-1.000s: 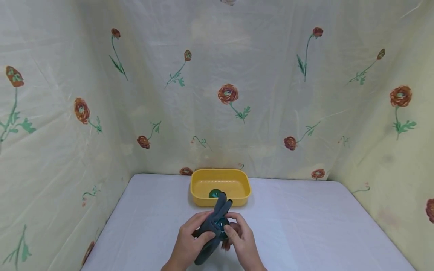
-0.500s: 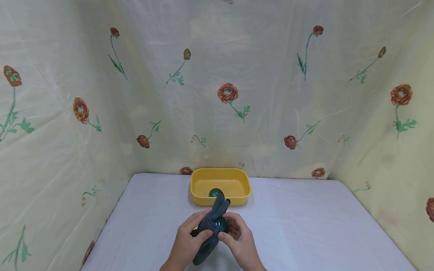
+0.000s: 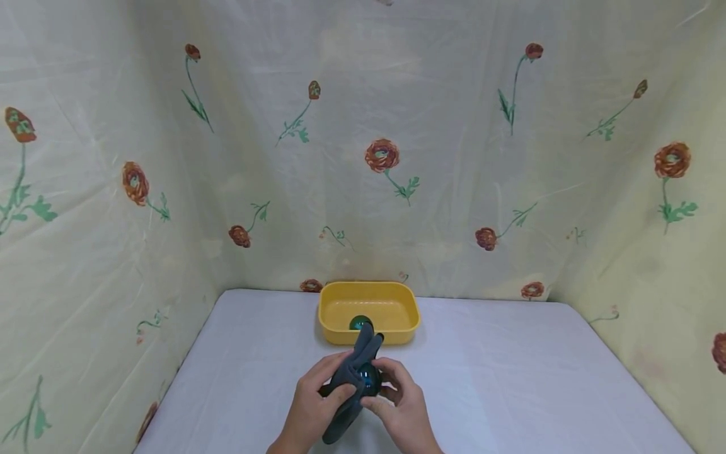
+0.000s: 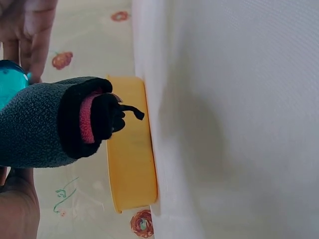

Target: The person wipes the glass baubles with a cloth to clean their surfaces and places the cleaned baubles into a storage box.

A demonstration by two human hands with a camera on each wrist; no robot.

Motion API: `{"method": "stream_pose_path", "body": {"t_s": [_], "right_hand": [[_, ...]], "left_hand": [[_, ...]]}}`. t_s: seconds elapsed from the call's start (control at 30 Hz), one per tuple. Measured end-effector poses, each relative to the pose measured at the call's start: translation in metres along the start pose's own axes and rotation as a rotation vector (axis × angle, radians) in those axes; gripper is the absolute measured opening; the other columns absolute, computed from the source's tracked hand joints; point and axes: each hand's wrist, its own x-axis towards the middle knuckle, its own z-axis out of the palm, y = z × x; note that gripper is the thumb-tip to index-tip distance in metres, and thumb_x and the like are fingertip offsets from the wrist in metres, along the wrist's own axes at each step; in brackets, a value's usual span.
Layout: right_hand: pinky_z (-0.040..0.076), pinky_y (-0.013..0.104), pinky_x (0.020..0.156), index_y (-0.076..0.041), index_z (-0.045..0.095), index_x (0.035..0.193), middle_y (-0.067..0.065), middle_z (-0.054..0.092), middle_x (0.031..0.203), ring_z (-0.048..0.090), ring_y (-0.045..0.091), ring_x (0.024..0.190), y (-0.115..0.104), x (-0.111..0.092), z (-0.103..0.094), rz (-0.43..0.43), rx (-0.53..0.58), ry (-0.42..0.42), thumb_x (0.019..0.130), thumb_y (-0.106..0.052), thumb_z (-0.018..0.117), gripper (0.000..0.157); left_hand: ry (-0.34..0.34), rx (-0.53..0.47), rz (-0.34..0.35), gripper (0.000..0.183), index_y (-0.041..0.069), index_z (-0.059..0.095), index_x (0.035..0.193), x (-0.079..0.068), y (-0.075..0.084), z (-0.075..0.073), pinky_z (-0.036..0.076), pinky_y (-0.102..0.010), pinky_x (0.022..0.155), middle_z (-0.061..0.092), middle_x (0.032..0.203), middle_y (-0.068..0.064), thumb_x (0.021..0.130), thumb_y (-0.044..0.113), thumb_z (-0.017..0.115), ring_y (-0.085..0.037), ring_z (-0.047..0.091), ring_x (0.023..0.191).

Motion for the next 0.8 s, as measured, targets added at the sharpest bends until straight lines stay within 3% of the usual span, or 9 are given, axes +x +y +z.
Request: {"method": "stream_pose_path", "body": {"t_s": [0.43, 0.8], "right_hand": [[0.057, 0.025, 0.097, -0.017, 0.057, 0.126, 0.003, 0.058, 0.134, 0.054, 0.028, 0.122, 0.0005, -0.0003, 0.0053, -0.009, -0.030, 0.090, 0.074, 0.006, 0.081, 0.062], [0.058, 0.027, 0.095, -0.012, 0.053, 0.131, 0.008, 0.057, 0.134, 0.059, 0.026, 0.118, -0.0017, -0.0028, 0.0043, 0.020, -0.014, 0.080, 0.078, -0.004, 0.081, 0.060]], "left_hand": [[-0.001, -0.019, -0.012, 0.047, 0.040, 0.059, 0.133, -0.0010, 0.0010, 0.0012, 0.061, -0.030, 0.092, 0.061, 0.135, 0.008, 0.088, 0.046, 0.070, -0.021, 0.059, 0.125], [0.002, 0.024, -0.012, 0.047, 0.038, 0.059, 0.134, -0.0012, 0.0002, 0.0024, 0.061, -0.033, 0.092, 0.062, 0.134, 0.006, 0.089, 0.043, 0.070, -0.023, 0.060, 0.123]]}}
